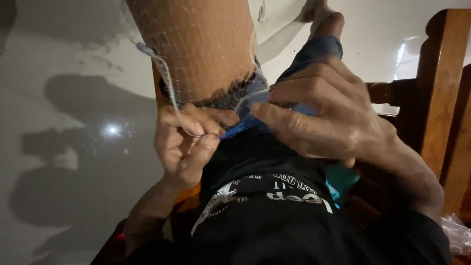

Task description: Repairing a fishing net using scissors and a netting needle

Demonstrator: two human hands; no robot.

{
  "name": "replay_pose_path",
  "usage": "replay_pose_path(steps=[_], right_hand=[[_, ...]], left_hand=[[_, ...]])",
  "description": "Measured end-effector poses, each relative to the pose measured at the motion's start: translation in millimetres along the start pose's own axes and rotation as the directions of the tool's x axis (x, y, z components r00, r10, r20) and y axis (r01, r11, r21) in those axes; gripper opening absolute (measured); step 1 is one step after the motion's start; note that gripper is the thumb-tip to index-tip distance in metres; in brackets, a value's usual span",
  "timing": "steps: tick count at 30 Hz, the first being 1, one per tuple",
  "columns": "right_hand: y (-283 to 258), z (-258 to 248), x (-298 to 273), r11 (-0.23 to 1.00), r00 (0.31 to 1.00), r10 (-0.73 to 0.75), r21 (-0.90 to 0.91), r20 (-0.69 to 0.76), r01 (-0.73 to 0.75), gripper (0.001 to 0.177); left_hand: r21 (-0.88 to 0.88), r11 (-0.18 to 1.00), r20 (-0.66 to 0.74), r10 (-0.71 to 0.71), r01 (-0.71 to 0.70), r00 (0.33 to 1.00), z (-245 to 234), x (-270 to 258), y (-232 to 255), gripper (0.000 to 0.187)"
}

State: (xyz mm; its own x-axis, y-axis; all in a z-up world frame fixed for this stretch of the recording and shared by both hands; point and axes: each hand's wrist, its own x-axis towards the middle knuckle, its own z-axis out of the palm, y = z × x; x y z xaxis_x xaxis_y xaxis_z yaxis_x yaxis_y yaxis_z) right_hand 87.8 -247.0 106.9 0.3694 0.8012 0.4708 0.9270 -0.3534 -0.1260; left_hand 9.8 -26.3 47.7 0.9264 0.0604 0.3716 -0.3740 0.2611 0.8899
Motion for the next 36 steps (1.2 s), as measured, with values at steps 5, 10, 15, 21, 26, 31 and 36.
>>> replay_pose_path(steps=[5,10,15,21,26,31,36], right_hand=[[-15.7,0.3,59.0,0.640,0.940,0.119,0.699,0.321,-0.320,0.040],[-43.4,45.6,27.5,0.954,0.967,-0.195,0.198,-0.161,0.225,0.015],[-91.2,31.6,46.5,0.915,0.880,-0.374,0.042,-0.292,0.402,0.028],[-134.8,64.1,33.5,0.766,0.906,-0.307,0.490,-0.293,0.417,0.024],[-151.9,81.3,29.0,0.699,0.876,-0.438,0.536,-0.202,0.473,0.006],[-167.6,94.4,34.2,0.753,0.899,-0.395,0.493,-0.191,0.436,0.029],[-162.2,111.8,44.4,0.527,0.911,-0.326,0.751,-0.254,0.398,0.038]], left_hand=[[-0.233,0.965,0.059,-0.110,0.121,0.992,-8.3,-13.4,-30.2,0.021],[-0.379,0.880,0.181,-0.233,0.286,0.956,-10.9,3.9,-33.3,0.006],[-0.338,0.931,0.098,-0.107,0.134,0.989,7.9,8.1,-20.3,0.018],[-0.360,0.913,0.154,-0.143,0.191,0.978,2.5,8.6,-22.6,0.018],[-0.448,0.872,0.174,-0.129,0.196,0.976,-0.7,7.9,-24.6,0.016],[-0.430,0.882,0.205,-0.113,0.193,0.972,-2.3,7.4,-26.2,0.039],[-0.349,0.921,0.254,-0.087,0.175,0.963,0.5,10.3,-23.2,0.036]])
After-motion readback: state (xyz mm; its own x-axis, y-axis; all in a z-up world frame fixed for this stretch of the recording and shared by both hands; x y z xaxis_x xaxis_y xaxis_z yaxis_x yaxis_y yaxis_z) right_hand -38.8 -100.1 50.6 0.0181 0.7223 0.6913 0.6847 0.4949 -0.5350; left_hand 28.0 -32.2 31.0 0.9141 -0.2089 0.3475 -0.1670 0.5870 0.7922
